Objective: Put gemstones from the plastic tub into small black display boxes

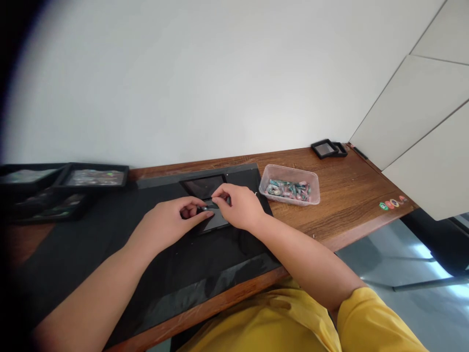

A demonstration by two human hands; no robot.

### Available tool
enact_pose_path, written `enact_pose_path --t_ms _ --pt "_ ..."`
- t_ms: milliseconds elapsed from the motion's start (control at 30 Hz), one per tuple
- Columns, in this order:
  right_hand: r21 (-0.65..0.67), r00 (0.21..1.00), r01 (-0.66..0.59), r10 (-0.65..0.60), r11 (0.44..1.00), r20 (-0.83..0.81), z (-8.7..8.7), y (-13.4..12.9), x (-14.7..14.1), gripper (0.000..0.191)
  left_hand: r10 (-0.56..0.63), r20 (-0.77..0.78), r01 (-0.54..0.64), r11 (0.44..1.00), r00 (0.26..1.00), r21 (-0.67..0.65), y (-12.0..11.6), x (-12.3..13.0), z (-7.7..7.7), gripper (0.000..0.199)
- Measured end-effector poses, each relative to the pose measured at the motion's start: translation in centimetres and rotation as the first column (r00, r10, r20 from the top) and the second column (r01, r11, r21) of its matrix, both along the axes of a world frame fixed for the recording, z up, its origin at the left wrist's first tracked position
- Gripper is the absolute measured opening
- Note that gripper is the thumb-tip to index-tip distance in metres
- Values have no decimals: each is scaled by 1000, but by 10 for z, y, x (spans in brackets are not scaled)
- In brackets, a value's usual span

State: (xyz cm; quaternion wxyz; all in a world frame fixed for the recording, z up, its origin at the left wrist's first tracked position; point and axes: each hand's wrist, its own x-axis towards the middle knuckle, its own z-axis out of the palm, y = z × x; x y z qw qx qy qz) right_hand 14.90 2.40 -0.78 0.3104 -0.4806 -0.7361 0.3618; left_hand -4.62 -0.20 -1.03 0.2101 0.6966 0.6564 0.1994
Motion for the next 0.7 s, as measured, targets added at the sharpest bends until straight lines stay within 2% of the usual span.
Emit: enact_pose_path --t_ms 300,600,700 --pt "20 999 5 -5 1000 33 3 1 0 6 -12 -14 11 998 1000 -68 0 1 4 37" --pt "49 997 -3 -1 999 72 5 2 2 7 -14 -39 13 1000 999 -6 -1 1 2 39" --pt "45 996 -19 16 999 83 4 1 1 7 14 -80 -15 1000 997 -23 -2 3 4 36"
